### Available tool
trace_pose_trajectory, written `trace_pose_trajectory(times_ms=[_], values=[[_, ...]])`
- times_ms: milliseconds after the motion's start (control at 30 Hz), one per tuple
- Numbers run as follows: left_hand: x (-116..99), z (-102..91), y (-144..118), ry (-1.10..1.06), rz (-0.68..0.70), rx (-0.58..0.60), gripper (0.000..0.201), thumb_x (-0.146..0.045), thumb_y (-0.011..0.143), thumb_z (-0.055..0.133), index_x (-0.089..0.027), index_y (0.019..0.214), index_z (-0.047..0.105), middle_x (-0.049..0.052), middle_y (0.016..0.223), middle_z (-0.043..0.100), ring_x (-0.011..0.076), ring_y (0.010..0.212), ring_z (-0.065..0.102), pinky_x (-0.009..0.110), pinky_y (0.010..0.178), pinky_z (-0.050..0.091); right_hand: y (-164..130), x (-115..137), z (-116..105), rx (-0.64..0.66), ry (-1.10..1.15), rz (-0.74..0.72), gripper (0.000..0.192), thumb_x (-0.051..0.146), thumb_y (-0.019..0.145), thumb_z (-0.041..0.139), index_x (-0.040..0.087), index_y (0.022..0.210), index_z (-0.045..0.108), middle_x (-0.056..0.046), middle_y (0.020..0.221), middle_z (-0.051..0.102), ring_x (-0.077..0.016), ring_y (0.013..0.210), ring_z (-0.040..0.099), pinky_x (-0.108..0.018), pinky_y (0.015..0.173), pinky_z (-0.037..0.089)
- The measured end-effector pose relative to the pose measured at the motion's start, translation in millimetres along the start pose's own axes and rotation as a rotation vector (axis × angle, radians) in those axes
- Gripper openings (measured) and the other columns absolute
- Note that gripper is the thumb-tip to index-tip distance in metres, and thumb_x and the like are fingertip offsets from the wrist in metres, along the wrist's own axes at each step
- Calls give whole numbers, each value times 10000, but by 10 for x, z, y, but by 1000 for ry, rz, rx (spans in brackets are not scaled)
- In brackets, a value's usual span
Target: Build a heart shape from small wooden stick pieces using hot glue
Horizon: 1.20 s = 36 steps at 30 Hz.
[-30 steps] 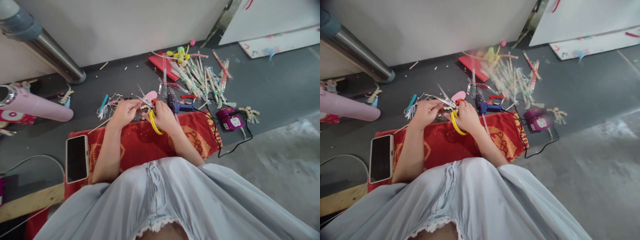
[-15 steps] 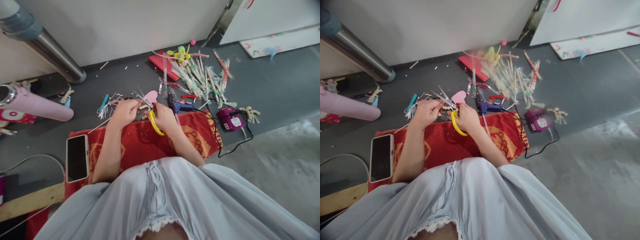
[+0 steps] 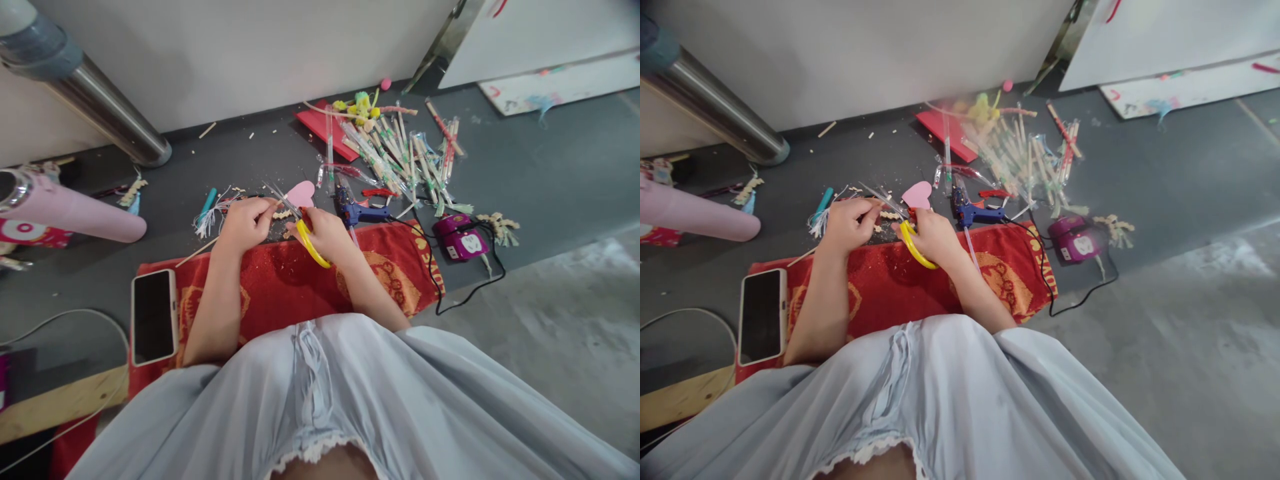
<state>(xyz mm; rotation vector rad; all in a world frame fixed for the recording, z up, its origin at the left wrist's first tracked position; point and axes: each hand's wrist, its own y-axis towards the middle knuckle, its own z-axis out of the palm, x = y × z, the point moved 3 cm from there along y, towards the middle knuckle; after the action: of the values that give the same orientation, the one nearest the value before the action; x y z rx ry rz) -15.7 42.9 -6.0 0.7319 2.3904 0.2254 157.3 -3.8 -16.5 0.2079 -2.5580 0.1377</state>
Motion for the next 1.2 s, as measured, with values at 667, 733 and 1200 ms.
trace_pose_trajectory(times_ms=[667,733,1200], values=[[334,-213,-44,104,-398,-127,349,-403,949,464,-216,658,427,-13,588,446,140,575,399,279,618,336,11,-72,48,-166,71,29,558,627,962,467,117,1158,578,-185,1051,695,-302,1015,674,-407,882,499],[316,-243,-54,170,-444,-126,386,-413,935,492,-215,628,369,-17,569,394,138,558,344,289,609,297,11,-73,48,-144,65,56,508,621,957,481,139,1082,581,-167,1016,689,-289,979,673,-390,859,495],[416,-274,-92,300,-554,-119,423,-419,860,565,-220,545,364,-3,513,345,166,542,393,322,609,301,15,-85,50,-150,144,58,451,678,939,415,244,822,447,-75,844,641,-215,775,602,-341,729,455]])
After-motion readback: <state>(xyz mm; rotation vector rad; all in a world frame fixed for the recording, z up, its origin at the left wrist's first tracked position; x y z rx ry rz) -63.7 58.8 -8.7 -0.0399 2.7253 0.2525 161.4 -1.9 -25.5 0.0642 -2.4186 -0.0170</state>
